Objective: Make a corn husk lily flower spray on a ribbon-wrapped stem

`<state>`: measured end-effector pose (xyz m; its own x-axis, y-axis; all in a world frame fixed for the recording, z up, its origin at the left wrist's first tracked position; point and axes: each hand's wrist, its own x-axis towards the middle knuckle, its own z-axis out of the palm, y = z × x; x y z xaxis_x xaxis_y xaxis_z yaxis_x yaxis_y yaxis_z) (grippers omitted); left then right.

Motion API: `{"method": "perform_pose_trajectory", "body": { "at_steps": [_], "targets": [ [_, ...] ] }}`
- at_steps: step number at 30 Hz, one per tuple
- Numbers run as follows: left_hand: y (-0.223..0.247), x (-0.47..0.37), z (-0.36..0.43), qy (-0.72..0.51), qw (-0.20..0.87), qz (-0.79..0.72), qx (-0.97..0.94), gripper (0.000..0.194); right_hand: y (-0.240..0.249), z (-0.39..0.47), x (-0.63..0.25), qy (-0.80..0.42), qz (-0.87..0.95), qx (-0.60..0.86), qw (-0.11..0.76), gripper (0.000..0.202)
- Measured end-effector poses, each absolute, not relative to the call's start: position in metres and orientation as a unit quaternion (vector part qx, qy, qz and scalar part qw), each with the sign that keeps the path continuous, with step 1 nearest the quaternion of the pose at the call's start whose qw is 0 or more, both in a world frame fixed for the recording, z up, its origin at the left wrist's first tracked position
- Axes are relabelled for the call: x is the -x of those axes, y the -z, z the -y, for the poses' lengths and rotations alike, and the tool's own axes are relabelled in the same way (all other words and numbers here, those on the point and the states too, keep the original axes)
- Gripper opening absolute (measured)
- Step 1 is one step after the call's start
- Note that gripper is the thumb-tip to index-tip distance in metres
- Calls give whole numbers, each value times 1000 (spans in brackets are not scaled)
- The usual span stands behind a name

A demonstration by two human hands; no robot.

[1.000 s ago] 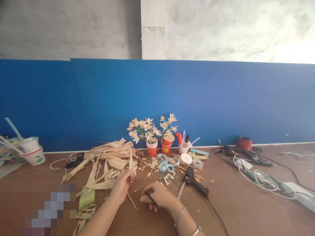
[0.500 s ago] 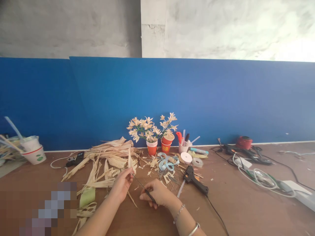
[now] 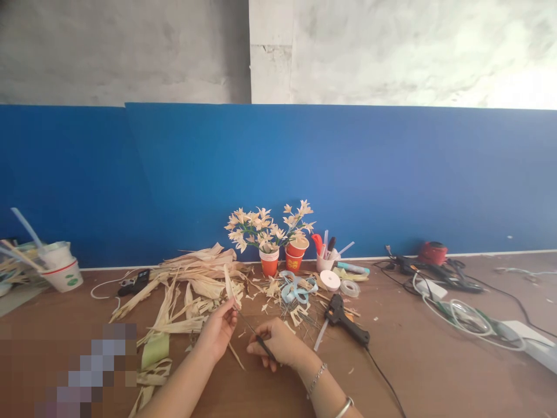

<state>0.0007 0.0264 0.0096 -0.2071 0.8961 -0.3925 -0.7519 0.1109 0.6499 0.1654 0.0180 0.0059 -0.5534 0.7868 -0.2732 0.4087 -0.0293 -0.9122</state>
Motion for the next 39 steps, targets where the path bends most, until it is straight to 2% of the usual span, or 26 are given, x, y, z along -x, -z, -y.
{"method": "perform_pose_trajectory", "body": {
  "at_steps": [10, 26, 34, 39],
  "targets": [
    [-9, -1, -25, -661, 623, -402, -117, 8, -7, -17, -164, -569, 672, 441, 175, 16],
    [-1, 5, -28, -656, 599, -416, -197, 8, -11, -16, -165, -583, 654, 448, 177, 25],
    [-3, 5, -27, -643, 600, -425, -213, 15, -13, -16, -166, -583, 648, 457, 175, 27],
    [-8, 6, -27, -632, 603, -426, -235, 31, -10, -17, -169, -585, 652, 451, 170, 28]
  ]
}}
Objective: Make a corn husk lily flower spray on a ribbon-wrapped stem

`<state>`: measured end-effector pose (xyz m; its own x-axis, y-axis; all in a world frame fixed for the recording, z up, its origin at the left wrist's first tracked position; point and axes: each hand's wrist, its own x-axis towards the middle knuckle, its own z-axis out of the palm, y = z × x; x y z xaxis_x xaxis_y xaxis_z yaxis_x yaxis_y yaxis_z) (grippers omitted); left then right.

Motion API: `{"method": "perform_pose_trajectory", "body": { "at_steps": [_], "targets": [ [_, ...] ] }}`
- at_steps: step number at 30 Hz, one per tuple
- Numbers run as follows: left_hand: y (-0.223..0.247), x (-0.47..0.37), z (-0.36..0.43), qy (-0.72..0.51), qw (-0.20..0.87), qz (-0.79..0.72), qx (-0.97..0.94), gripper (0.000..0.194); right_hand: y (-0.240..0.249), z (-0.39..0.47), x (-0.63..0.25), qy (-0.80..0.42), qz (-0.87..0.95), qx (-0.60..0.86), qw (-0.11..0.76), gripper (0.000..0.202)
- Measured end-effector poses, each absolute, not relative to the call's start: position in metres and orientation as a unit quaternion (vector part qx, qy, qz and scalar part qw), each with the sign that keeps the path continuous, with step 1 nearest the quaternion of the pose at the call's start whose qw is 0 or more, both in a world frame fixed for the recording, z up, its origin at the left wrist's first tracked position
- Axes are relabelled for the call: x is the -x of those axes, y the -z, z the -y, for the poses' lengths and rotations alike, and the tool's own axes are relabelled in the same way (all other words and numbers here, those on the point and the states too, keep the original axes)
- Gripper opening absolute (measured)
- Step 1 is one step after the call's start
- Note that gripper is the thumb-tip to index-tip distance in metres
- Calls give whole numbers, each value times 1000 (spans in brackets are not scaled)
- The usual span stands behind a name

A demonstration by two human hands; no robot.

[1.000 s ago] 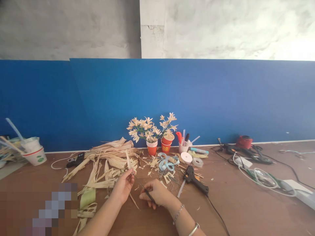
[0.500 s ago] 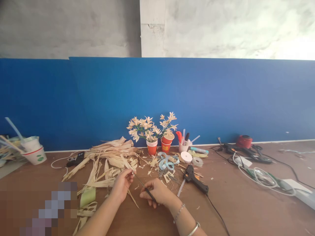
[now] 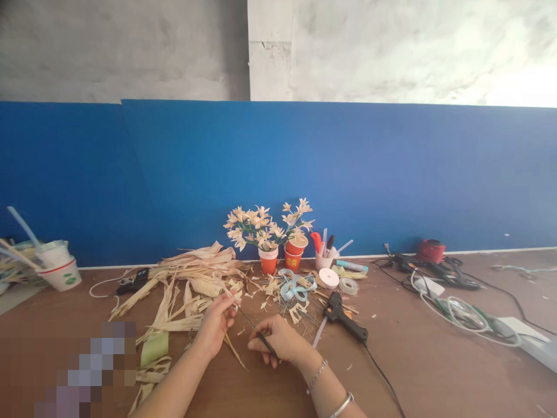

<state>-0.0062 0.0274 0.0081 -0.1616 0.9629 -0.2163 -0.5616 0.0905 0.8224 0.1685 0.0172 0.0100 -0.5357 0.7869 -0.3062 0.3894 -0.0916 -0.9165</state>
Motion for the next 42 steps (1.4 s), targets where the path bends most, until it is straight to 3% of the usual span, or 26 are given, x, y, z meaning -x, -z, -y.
{"method": "perform_pose_trajectory", "body": {
  "at_steps": [10, 19, 42],
  "targets": [
    [-8, 7, -28, -657, 554, -450, -244, 23, -10, -16, -168, -582, 655, 451, 166, 28],
    [-6, 3, -27, -659, 538, -467, -242, 32, -9, -17, -168, -581, 656, 451, 167, 30],
    [-7, -1, -23, -671, 514, -489, -216, 32, -11, -16, -164, -582, 656, 447, 175, 31]
  ]
}}
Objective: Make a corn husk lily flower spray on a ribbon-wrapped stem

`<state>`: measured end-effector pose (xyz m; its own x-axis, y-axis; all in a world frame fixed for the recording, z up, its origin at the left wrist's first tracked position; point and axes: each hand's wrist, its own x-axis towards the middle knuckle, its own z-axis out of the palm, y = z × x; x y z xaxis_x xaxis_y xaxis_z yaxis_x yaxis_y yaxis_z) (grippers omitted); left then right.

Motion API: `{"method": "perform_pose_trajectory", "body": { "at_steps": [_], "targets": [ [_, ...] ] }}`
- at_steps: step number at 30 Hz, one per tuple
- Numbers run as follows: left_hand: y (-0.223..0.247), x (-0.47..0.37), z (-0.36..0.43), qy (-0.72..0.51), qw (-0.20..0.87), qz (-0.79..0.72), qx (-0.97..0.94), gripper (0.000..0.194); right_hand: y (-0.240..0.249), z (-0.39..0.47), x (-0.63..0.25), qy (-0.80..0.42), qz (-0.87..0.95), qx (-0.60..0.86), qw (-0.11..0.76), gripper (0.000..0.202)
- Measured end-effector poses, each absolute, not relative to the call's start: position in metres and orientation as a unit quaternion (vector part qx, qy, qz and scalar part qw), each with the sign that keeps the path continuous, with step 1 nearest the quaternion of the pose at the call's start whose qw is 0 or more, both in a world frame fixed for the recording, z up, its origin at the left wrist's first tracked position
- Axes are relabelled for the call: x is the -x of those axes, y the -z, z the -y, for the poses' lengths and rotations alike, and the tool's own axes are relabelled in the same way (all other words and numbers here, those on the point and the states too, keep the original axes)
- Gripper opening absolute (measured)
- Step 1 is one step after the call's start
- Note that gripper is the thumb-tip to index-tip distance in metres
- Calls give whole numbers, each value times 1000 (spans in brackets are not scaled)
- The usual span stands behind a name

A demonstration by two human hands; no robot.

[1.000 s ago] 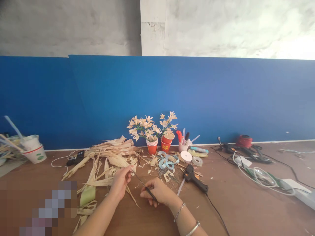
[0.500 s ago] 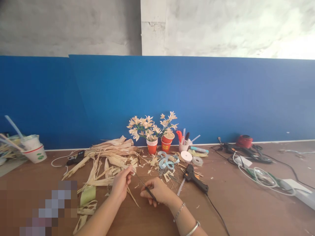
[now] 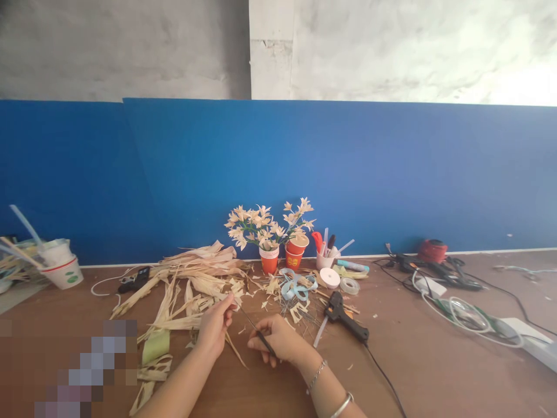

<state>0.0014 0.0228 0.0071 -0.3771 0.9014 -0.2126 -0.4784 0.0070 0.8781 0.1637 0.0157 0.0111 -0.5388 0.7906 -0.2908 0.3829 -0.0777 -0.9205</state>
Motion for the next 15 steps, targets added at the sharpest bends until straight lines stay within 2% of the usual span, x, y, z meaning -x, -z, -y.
{"method": "perform_pose_trajectory", "body": {
  "at_steps": [15],
  "targets": [
    [-2, 1, -27, -659, 502, -496, -261, 36, -11, -16, -166, -593, 646, 448, 172, 31]
  ]
}}
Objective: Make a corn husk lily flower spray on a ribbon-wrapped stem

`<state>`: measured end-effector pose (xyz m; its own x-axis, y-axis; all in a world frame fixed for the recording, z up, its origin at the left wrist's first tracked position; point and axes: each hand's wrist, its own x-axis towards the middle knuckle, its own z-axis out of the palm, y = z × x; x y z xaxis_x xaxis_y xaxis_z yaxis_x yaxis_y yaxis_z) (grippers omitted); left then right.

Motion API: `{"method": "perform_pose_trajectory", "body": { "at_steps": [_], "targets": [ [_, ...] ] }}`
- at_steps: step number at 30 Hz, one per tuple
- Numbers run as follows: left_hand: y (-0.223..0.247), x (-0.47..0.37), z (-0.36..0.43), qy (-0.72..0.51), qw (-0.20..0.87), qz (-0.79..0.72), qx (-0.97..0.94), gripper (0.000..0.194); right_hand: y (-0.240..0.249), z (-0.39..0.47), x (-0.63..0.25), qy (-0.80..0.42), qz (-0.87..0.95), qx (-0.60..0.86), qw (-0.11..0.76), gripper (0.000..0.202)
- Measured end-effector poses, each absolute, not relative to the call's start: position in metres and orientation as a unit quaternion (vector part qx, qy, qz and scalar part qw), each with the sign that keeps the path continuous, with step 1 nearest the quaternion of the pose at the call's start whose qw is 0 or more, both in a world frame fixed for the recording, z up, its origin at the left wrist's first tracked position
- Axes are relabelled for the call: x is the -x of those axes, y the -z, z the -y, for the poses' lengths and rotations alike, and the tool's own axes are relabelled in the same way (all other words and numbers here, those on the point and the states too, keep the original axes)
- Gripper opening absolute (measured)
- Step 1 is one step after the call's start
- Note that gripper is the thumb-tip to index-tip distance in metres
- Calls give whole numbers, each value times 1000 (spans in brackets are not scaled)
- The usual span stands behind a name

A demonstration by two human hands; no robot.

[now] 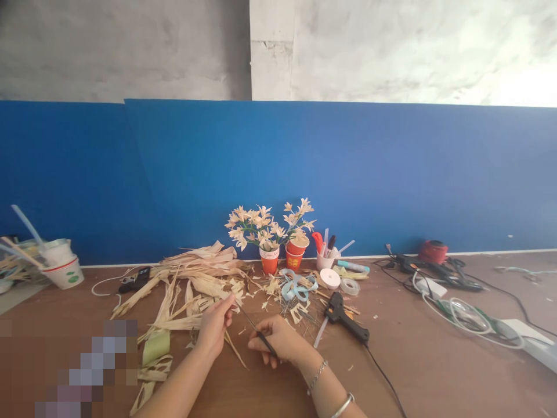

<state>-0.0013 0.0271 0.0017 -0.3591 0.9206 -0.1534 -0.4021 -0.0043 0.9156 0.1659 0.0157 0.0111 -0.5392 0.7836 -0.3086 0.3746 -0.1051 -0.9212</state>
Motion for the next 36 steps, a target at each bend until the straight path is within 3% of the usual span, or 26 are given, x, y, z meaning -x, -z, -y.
{"method": "perform_pose_trajectory", "body": {
  "at_steps": [6, 36],
  "targets": [
    [-2, 9, -31, -653, 514, -488, -267, 35, -20, -17, -182, -634, 642, 412, 128, 30],
    [-6, 11, -30, -600, 597, -445, -292, 30, -13, -19, -183, -626, 640, 422, 144, 28]
  ]
}}
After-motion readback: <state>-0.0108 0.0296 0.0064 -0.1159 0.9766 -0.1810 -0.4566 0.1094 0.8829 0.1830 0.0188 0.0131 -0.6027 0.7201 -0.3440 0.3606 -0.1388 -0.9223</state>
